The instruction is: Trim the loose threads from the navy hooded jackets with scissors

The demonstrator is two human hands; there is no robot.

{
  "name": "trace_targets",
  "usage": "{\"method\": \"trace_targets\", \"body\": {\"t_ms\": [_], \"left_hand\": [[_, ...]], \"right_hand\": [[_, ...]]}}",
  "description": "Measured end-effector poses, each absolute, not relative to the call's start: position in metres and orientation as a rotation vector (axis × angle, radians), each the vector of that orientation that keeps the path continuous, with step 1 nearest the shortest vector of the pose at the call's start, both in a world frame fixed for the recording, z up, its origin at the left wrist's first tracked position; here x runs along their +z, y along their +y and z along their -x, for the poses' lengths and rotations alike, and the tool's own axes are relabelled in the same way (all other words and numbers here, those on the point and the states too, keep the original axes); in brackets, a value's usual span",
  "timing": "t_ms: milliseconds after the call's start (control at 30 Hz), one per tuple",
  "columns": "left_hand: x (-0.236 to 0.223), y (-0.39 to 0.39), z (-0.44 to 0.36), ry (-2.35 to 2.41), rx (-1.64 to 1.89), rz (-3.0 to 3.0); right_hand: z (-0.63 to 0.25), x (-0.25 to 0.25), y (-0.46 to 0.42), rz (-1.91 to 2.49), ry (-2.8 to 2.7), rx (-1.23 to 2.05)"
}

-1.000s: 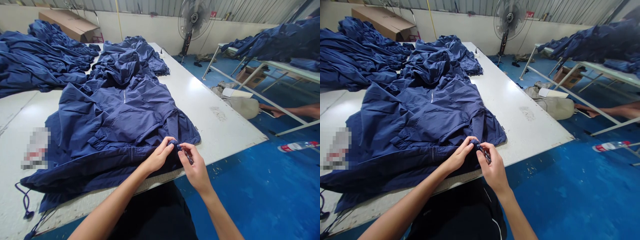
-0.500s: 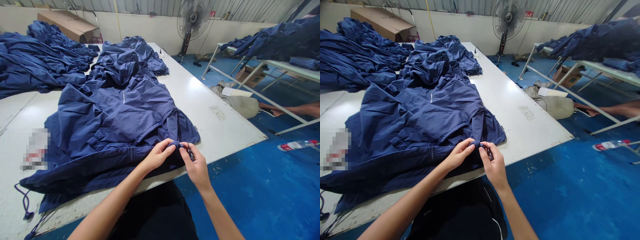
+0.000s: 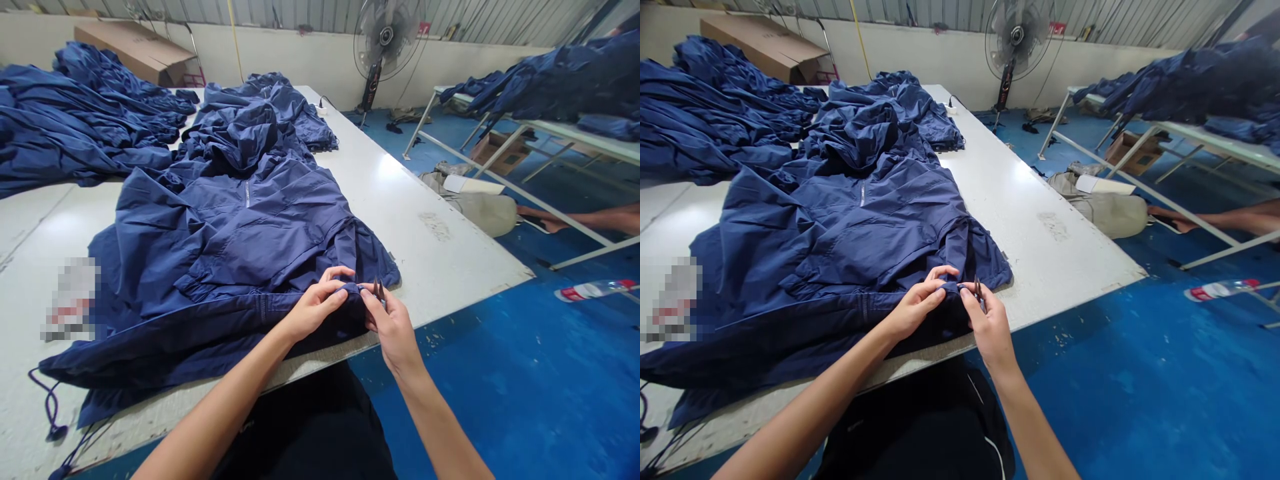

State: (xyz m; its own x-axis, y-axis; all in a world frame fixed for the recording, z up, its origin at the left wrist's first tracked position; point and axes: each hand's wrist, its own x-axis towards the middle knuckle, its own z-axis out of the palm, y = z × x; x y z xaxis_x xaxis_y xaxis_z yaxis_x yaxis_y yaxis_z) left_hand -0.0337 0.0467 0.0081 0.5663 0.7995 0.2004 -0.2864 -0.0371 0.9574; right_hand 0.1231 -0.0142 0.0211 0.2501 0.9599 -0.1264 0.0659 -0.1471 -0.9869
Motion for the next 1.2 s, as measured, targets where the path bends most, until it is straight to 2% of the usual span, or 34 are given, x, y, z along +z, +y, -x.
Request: {"method": "trace_targets", "body": {"t_ms": [200,533,833,1200], "left_hand": [[0.007,0.046,0.031,0.478,0.947,-1.209],[0.012,0.045,0.029,0.525,0.932,-1.152],[0.007,0.045,0.029,0.496,0.935,-1.179],[0.005,0.046,0.031,0.479,0.919,-1.235]], "right_hand": [[-0.118,0.028,-0.017,1.484,-1.087,0.915],[-0.122,0.037,-0.038,1.549,-1.608,0.506],[-0.124,0.049,-0.037,1.575,-1.644,0.475],[-0.125,0.051,-0.036,1.516,-1.575,0.628]]}}
